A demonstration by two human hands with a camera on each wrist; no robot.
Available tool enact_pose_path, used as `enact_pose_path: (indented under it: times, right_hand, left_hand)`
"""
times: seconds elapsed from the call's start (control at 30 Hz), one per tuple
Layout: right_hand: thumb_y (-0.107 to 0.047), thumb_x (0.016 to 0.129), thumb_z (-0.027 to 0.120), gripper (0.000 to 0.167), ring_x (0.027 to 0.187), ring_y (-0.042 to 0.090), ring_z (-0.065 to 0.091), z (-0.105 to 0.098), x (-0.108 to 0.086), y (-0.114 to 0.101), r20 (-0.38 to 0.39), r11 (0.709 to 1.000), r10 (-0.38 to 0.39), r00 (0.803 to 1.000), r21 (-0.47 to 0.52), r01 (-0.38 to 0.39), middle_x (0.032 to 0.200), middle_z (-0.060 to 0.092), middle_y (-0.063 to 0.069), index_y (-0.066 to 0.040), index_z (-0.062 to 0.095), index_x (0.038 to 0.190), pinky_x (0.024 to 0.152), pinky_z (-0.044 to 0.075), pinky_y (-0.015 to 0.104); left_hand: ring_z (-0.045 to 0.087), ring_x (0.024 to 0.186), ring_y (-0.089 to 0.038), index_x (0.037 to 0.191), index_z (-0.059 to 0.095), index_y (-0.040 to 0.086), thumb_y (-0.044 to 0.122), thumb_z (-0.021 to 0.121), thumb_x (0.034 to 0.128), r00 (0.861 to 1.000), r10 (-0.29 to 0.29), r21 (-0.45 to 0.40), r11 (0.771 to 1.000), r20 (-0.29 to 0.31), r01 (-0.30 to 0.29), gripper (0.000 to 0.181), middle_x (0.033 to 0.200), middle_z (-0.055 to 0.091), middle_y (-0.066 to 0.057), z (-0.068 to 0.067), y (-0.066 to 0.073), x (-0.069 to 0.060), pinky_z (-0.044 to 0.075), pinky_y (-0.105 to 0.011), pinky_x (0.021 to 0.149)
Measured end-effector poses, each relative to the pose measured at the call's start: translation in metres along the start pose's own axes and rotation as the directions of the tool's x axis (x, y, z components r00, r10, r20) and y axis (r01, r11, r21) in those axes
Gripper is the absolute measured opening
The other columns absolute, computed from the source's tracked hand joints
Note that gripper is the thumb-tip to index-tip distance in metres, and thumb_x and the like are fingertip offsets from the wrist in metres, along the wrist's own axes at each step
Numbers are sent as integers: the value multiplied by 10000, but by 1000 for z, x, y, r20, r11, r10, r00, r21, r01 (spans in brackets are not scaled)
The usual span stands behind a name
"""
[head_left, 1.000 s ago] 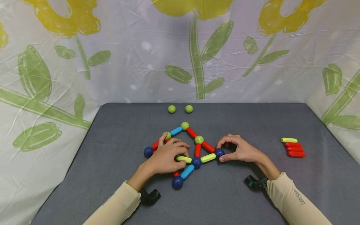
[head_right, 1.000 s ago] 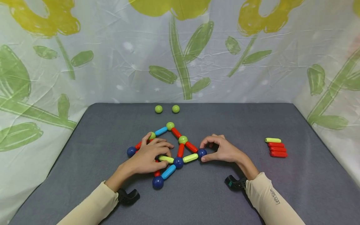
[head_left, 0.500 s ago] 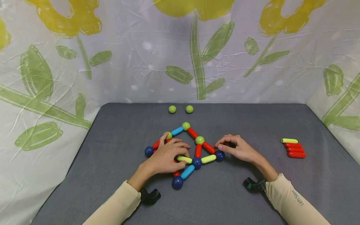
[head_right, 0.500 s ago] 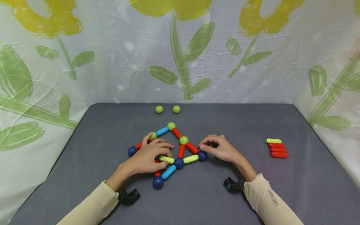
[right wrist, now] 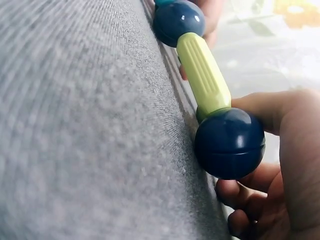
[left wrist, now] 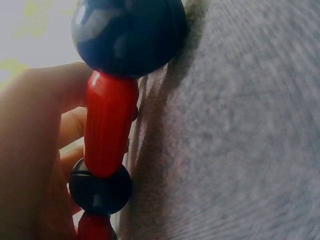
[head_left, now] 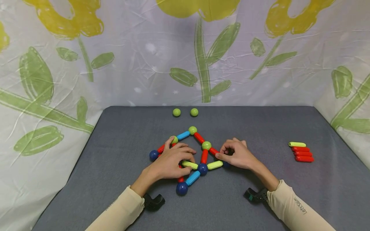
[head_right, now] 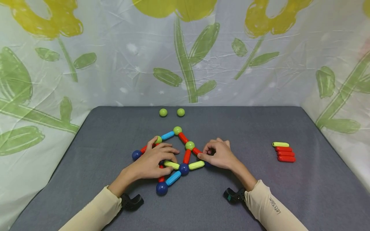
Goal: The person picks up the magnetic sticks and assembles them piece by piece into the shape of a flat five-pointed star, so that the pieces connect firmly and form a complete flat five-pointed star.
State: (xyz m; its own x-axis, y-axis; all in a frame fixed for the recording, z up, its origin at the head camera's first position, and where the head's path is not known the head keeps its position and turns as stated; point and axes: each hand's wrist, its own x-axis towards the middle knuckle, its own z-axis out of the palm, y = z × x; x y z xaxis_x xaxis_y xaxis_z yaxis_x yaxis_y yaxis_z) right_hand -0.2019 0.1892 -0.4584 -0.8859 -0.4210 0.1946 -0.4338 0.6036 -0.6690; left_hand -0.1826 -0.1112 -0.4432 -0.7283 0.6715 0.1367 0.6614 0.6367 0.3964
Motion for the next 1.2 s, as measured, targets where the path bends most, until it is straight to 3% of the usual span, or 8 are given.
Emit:
enact_pose_path:
  times: [0.23, 0.53, 0.73, 0.83, 0.9, 0.97, 1.1, 1.2]
  right_hand:
    - [-217, 939, 722, 251, 706, 141, 372, 0, -2, 9, -15, 997, -35, 999, 71, 36, 672, 500, -91, -247, 639, 704, 769, 154, 390]
    - [-162, 914, 754, 336, 663, 130, 348, -1, -4, 14, -53, 987, -114, 992, 108, 119, 627, 505, -101, -238, 580, 637, 762, 160, 364]
    - [-121, 908, 752, 426, 625, 129, 339, 1, -3, 16, -86, 976, -173, 981, 122, 183, 579, 447, -100, -239, 516, 574, 762, 180, 341]
    - [-83, 898, 750, 462, 605, 156, 351, 1, -1, 18, -71, 959, -230, 971, 151, 238, 562, 423, -88, -235, 498, 542, 749, 185, 333]
    - [-73, 892, 749, 474, 597, 157, 345, 1, 0, 18, -42, 947, -265, 963, 175, 268, 557, 407, -87, -233, 493, 526, 735, 189, 326]
    - [-70, 886, 750, 482, 592, 137, 336, 1, 0, 19, -12, 934, -308, 951, 188, 305, 551, 399, -99, -234, 490, 515, 715, 193, 322]
    - [-62, 891, 746, 468, 589, 102, 335, 1, 1, 18, 4, 920, -333, 943, 221, 324, 549, 428, -129, -243, 520, 524, 704, 223, 313]
    - [-35, 892, 743, 350, 594, 98, 400, 2, 0, 17, -50, 929, -272, 961, 247, 275, 616, 506, -71, -204, 581, 631, 661, 319, 258]
  left_hand:
    - [506, 1387, -234, 906, 704, 373, 317, 650, 870, 1000, 0, -9, 1000, 12, 0, 85, 1344, 672, 105, -1, 1, 1, -8, -641, 1214]
    - [462, 1445, -273, 1006, 743, 352, 221, 632, 840, 999, 3, -49, 999, 49, -1, 238, 1369, 661, 78, -6, -3, -1, -34, -626, 1230]
    - [365, 1500, -336, 1038, 767, 316, 244, 680, 868, 998, -42, 7, 999, -54, 42, 205, 1438, 603, -9, -6, -4, -2, 35, -682, 1205]
    - [302, 1516, -392, 1074, 765, 294, 287, 734, 882, 984, -102, 58, 992, -145, 112, 194, 1523, 508, -75, -6, -5, -2, 101, -710, 1178]
    - [285, 1516, -417, 1118, 757, 291, 304, 746, 895, 972, -156, 69, 983, -175, 170, 224, 1553, 471, -93, -6, -6, -3, 133, -727, 1159]
    - [276, 1521, -426, 1173, 742, 299, 303, 739, 912, 965, -204, 64, 974, -163, 217, 261, 1563, 466, -98, -8, -6, -3, 158, -737, 1148]
    - [243, 1548, -394, 1269, 706, 319, 308, 635, 979, 962, -262, 38, 963, -72, 266, 299, 1590, 447, -90, -12, -3, -5, 179, -724, 1157]
    - [208, 1565, -374, 1302, 687, 311, 383, 557, 1016, 962, -274, 13, 962, -22, 274, 322, 1634, 377, -90, -13, 0, -4, 163, -713, 1171]
